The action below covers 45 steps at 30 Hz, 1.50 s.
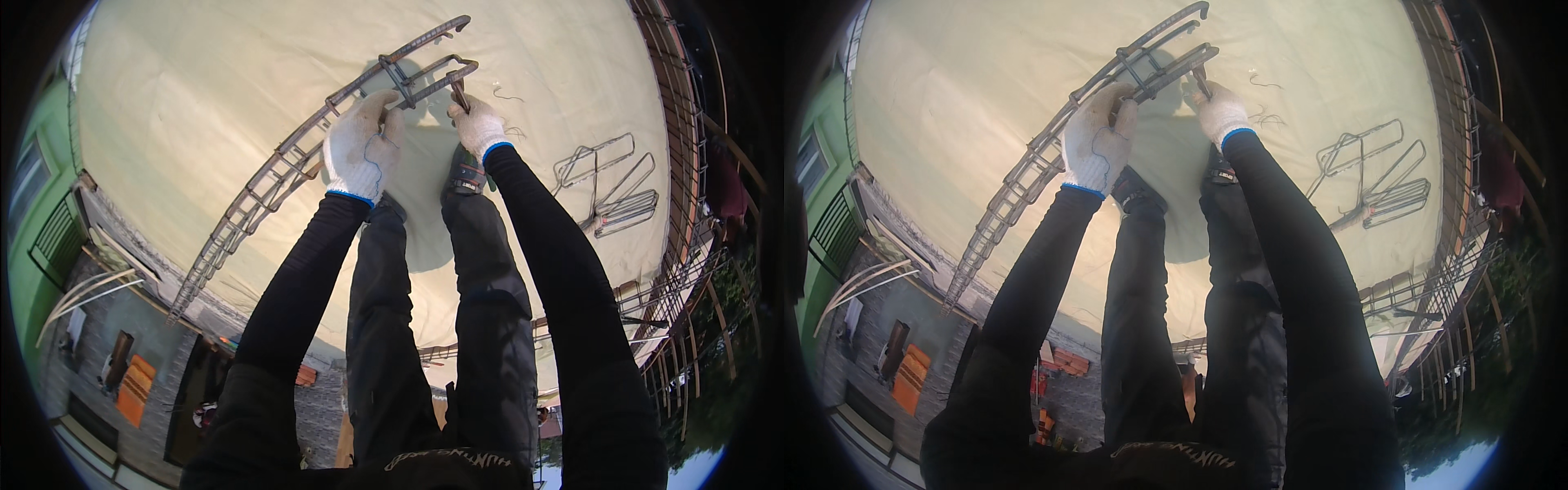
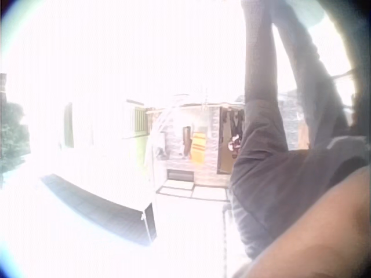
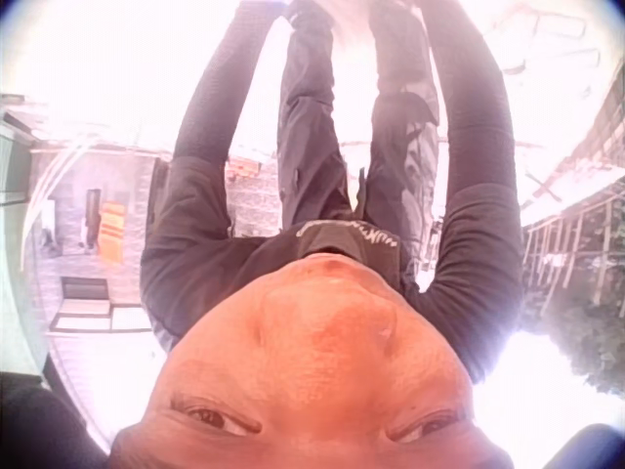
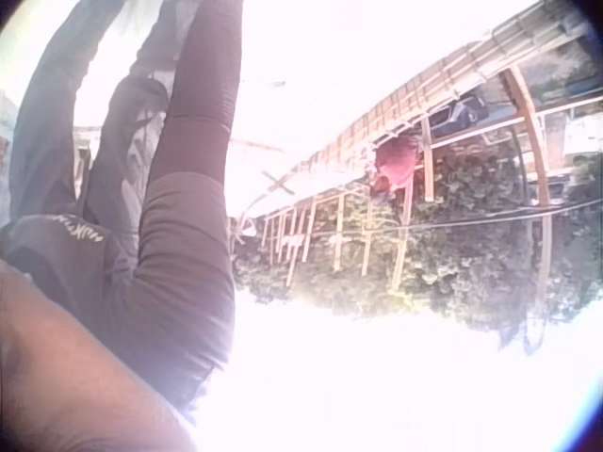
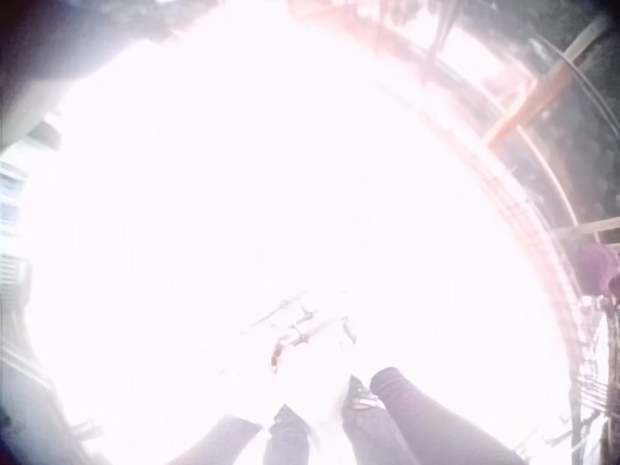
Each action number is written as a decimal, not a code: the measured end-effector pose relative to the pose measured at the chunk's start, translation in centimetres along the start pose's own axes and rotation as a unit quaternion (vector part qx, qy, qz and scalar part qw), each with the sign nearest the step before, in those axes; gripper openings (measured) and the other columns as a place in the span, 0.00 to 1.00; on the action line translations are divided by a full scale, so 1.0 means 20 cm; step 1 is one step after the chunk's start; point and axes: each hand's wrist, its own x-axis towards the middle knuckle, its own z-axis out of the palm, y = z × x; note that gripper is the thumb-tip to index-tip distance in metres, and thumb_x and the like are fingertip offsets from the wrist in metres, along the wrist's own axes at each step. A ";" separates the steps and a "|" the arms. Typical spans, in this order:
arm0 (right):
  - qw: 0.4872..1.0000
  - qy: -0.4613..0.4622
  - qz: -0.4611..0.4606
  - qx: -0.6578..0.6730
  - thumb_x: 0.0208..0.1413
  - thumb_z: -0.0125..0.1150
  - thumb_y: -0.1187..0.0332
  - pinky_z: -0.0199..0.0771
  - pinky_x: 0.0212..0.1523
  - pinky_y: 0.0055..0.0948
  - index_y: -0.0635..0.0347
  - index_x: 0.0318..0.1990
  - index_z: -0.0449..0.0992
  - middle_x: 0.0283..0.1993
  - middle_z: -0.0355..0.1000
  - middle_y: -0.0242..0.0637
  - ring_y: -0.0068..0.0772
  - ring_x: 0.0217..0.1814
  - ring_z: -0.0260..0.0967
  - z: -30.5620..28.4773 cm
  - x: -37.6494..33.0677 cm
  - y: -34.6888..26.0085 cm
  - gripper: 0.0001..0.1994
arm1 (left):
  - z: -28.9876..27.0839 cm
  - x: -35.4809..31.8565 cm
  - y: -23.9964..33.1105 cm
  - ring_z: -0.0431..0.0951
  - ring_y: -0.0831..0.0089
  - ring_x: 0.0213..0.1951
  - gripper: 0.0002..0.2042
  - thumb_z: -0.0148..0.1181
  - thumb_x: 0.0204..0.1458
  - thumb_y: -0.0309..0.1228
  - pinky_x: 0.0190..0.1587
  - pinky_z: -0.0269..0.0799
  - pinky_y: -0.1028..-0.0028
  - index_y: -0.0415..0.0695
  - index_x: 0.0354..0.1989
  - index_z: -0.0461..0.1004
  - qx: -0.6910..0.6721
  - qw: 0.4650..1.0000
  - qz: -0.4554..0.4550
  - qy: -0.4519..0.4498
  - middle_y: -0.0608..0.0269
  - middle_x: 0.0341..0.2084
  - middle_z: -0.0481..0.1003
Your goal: The person uses pliers to twist wire ties around intersecting rebar segments, securing a ladder-like rebar cage on a rooftop. The person repeatedly positions the pliers, twists the wire, and moves along the cage to fasten multiple joints.
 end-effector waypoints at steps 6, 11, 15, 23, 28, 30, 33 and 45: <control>0.979 -0.023 0.106 0.170 0.75 0.59 0.64 0.81 0.45 0.35 0.67 0.62 0.81 0.38 0.83 0.38 0.31 0.40 0.83 -0.14 -0.20 0.30 0.18 | 0.06 0.37 0.21 0.83 0.54 0.46 0.10 0.70 0.60 0.42 0.46 0.78 0.54 0.52 0.40 0.91 0.433 0.878 0.198 -0.044 0.55 0.43 0.82; 0.986 -0.010 0.160 0.040 0.74 0.60 0.59 0.81 0.47 0.39 0.61 0.61 0.84 0.40 0.84 0.42 0.38 0.43 0.84 -0.24 -0.40 0.40 0.18 | 0.21 0.52 0.31 0.84 0.57 0.52 0.12 0.72 0.56 0.44 0.47 0.77 0.58 0.51 0.38 0.91 0.480 0.864 -0.005 -0.149 0.57 0.46 0.82; 0.985 0.051 0.141 0.084 0.72 0.61 0.58 0.82 0.51 0.42 0.60 0.61 0.84 0.43 0.86 0.47 0.46 0.47 0.85 -0.25 -0.53 0.52 0.19 | 0.20 0.43 0.19 0.84 0.51 0.47 0.13 0.73 0.54 0.45 0.46 0.78 0.54 0.48 0.36 0.89 0.430 0.895 0.112 -0.037 0.52 0.43 0.81; 0.968 -0.001 0.190 0.162 0.75 0.58 0.58 0.80 0.55 0.51 0.61 0.60 0.83 0.47 0.85 0.58 0.61 0.52 0.83 -0.18 -0.68 0.36 0.19 | 0.44 -0.14 -0.01 0.81 0.46 0.45 0.09 0.66 0.66 0.36 0.49 0.76 0.50 0.44 0.44 0.85 0.092 0.984 0.052 0.145 0.46 0.40 0.80; 0.957 -0.023 0.180 0.225 0.74 0.58 0.58 0.80 0.54 0.46 0.59 0.58 0.85 0.45 0.86 0.48 0.52 0.51 0.85 -0.05 -0.63 0.34 0.18 | 0.73 -0.04 0.10 0.83 0.47 0.44 0.06 0.63 0.69 0.31 0.49 0.78 0.54 0.42 0.45 0.80 -0.016 0.987 -0.035 0.156 0.50 0.37 0.82; 0.967 -0.035 0.139 0.210 0.73 0.59 0.59 0.81 0.56 0.45 0.62 0.58 0.84 0.44 0.86 0.49 0.51 0.51 0.85 0.00 -0.55 0.39 0.18 | 0.77 -0.05 0.15 0.84 0.48 0.46 0.07 0.63 0.70 0.32 0.50 0.78 0.54 0.42 0.48 0.81 0.027 0.980 -0.063 0.189 0.50 0.39 0.83; 0.980 -0.084 0.114 0.139 0.75 0.60 0.62 0.80 0.43 0.34 0.64 0.59 0.82 0.39 0.83 0.41 0.34 0.39 0.81 -0.03 -0.40 0.38 0.17 | 0.78 -0.13 0.09 0.84 0.48 0.47 0.11 0.62 0.70 0.34 0.51 0.79 0.57 0.43 0.55 0.82 0.049 0.984 -0.071 0.153 0.48 0.44 0.83; 0.847 -0.337 0.224 0.345 0.72 0.59 0.67 0.89 0.48 0.39 0.59 0.72 0.72 0.51 0.85 0.47 0.38 0.47 0.86 -0.40 -0.27 -0.16 0.23 | 0.66 -0.25 -0.10 0.83 0.69 0.46 0.11 0.60 0.72 0.32 0.51 0.79 0.71 0.39 0.54 0.82 -0.199 0.965 -0.089 0.143 0.55 0.48 0.82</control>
